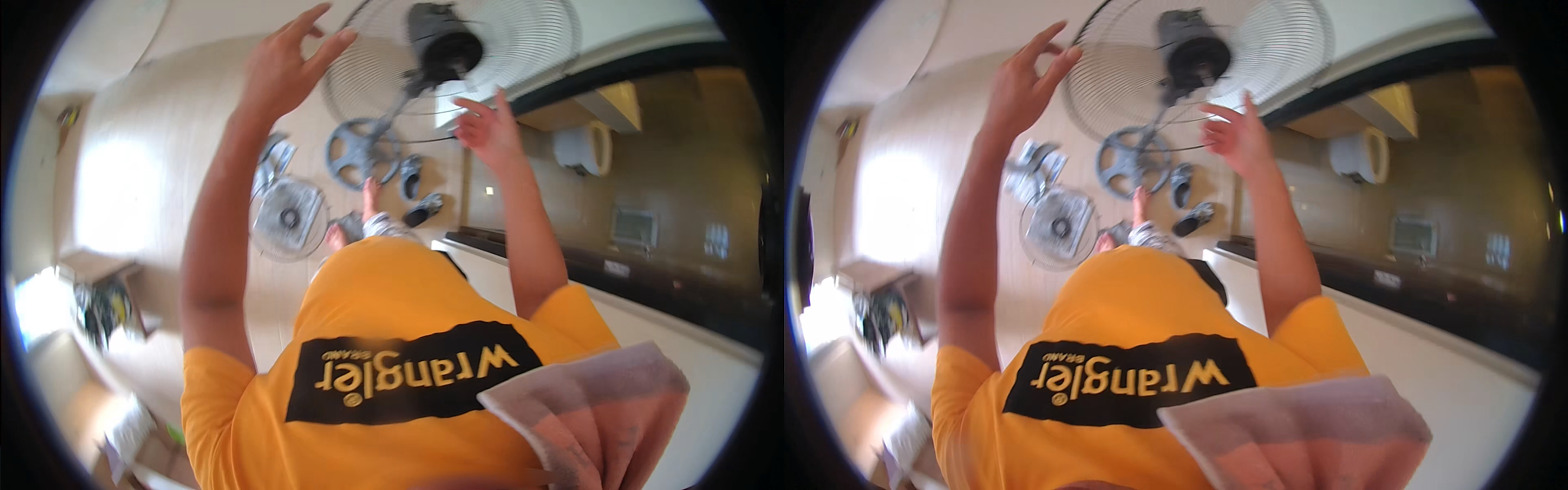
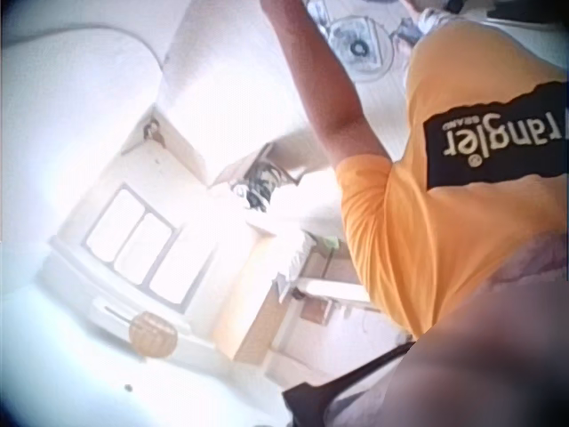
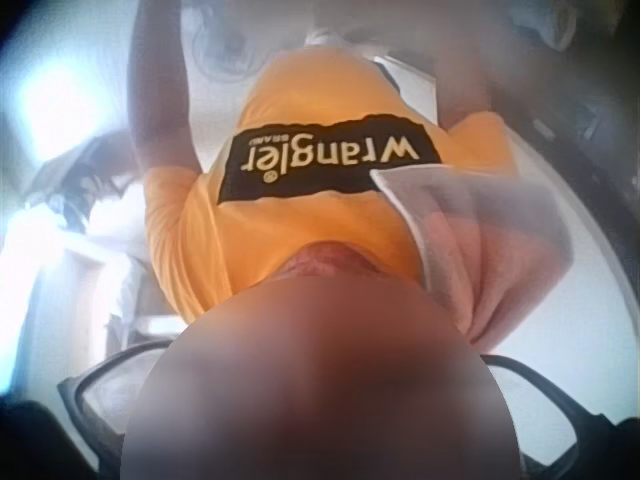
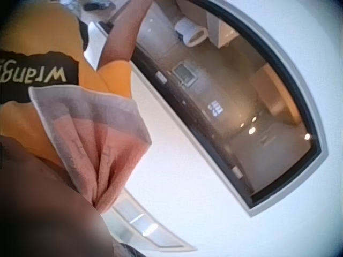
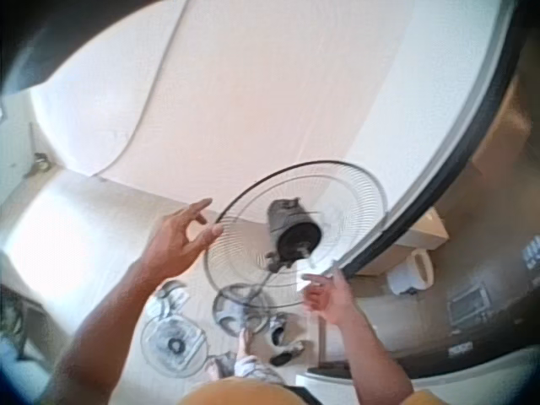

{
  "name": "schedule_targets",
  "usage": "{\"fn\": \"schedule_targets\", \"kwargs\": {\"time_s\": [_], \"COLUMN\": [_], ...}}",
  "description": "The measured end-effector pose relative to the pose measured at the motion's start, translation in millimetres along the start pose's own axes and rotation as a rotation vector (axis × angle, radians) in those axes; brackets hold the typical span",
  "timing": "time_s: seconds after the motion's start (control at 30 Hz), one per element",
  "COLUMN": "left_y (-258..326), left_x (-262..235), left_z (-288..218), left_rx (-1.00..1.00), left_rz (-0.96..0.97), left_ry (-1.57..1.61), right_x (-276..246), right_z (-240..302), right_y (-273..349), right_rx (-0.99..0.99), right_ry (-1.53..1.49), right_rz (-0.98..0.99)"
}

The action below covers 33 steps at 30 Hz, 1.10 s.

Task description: The person assembles a standing fan by attaching the fan blades to the motor, securing the front cage, and placing the completed unit on a counter. The person handles fan blades, a fan cage, and the fan motor.

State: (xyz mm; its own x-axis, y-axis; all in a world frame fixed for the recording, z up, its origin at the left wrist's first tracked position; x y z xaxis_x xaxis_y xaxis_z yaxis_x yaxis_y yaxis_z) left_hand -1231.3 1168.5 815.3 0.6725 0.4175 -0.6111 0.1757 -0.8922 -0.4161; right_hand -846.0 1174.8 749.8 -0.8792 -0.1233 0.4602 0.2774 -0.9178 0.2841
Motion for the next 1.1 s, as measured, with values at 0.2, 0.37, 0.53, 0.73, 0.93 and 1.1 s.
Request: {"fn": "schedule_targets", "kwargs": {"time_s": [0.2,0.37,0.53,0.73,0.93,1.1], "left_y": [141.2,342.0,410.0,440.0,529.5,560.7], "left_x": [11.0,46.1,36.3,95.5,229.4,237.2], "left_z": [133.9,178.1,158.8,233.0,365.6,426.1], "left_rx": [-0.856,-1.795,-1.910,-1.794,-1.491,-1.247], "left_rz": [0.142,0.129,-0.005,0.048,0.846,1.134], "left_ry": [0.434,1.178,1.431,1.281,0.382,0.257], "right_x": [-38.1,-84.2,-45.3,-41.0,17.2,65.3], "right_z": [-142.2,-276.1,-329.3,-474.0,-670.8,-855.4], "right_y": [70.2,56.9,10.5,-82.7,-257.7,-381.1], "right_rx": [0.515,0.663,0.687,0.120,0.369,0.023], "right_ry": [0.802,1.561,1.609,1.233,0.867,1.213], "right_rz": [0.076,0.736,1.047,0.656,0.265,0.193]}}
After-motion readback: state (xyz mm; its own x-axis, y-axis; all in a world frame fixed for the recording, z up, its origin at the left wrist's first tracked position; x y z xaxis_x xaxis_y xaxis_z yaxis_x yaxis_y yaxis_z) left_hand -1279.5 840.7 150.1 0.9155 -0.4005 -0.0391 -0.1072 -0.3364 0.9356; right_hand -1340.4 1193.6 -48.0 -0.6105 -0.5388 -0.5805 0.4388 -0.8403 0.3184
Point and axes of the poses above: each hand's wrist, its own y-axis away from the middle knuckle, its own x-axis out of the palm, z = x × y, the point moved 1 cm from there along -y, towards the middle knuckle, and after that the axes turned 14 degrees about -x, right-handed, at the moved point
